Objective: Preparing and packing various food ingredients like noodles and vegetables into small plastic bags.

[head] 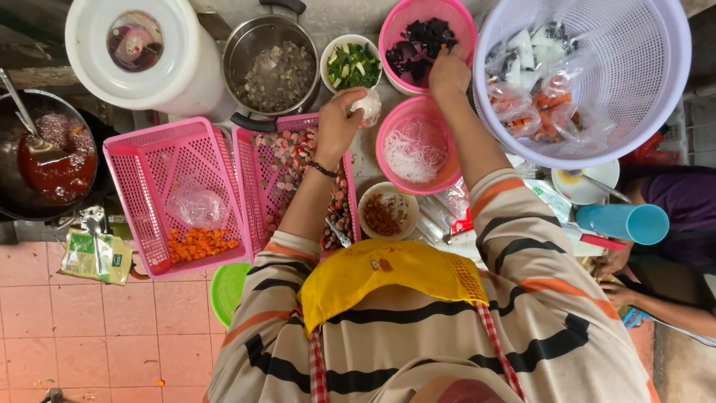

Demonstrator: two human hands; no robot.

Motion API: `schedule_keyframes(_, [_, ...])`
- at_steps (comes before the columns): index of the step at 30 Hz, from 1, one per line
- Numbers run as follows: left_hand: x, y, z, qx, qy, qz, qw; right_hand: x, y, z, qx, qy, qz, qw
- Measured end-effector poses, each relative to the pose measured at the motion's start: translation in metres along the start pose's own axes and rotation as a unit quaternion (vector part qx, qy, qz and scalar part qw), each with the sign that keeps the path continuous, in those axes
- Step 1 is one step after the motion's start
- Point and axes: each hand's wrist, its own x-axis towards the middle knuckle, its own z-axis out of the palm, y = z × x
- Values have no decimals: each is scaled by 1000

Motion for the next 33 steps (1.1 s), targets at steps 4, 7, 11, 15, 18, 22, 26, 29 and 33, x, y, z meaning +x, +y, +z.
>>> schedule_keyframes(4, [18, -20, -4, -56, 42, -19, 997, -12, -2, -18, 66, 9, -40, 997])
schedule_keyframes(7, [31, -34, -9, -93, 48, -15, 994, -24, -3, -35, 62, 35, -70, 995])
schedule_keyframes(11, [37, -40, -8, -115, 55, -24, 992, -33, 0, -29, 57, 69, -35, 995])
schedule_keyframes(15, [45, -46, -6, -146, 56, -21, 988, -41, -8, -34, 94, 41, -32, 994])
schedule_keyframes(18, [47, -48, -4, -148, 59, -23, 987, -52, -15, -51, 132, 9, -21, 991])
schedule_keyframes(22, [53, -52, -1, -150, 63, -19, 986, -62, -13, -59, 209, -24, 46, 977])
schedule_keyframes(26, [61, -51, 3, -143, 69, -16, 987, -61, 3, -41, 288, -7, 77, 955])
schedule_keyframes(29, [70, -47, 7, -125, 76, -10, 989, -65, 9, -35, 344, 17, 85, 935])
schedule_keyframes(33, [78, -41, 14, -114, 68, 7, 991, -72, 12, -31, 408, 20, 109, 906])
